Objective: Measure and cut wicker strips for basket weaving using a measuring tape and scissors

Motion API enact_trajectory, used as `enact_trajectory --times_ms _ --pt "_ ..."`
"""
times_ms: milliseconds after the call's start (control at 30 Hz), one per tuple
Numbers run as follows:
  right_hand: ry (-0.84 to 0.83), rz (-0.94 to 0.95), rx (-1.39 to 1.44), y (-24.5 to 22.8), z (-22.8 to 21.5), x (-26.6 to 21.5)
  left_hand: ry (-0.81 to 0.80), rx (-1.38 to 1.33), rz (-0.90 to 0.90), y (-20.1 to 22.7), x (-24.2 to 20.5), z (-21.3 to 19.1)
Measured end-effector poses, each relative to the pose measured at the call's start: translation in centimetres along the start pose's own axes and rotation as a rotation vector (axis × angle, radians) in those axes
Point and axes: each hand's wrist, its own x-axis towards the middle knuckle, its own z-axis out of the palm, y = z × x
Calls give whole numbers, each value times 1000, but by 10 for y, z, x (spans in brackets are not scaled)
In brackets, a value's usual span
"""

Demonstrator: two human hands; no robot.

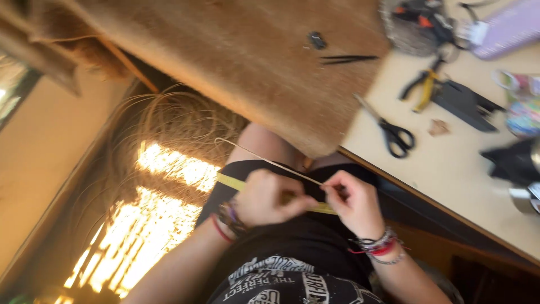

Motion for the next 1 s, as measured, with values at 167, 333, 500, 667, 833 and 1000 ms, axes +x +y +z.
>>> enact_trajectory --times_ms 167,333,500,667,833,1000 --pt "129 107 -81 82 -79 -57 -185 -62 -81 -33 11 -19" --pt "267 216 -158 93 -105 -97 -416 -168 54 21 44 6" --pt "250 104 94 60 -70 -87 -494 -57 186 54 61 90" --pt "212 131 152 76 -79 -88 -476 -41 81 39 62 55" --pt "214 180 21 95 -100 -89 -422 -56 -98 8 52 2" --pt "96 31 60 21 -71 -59 -412 -39 63 72 63 27"
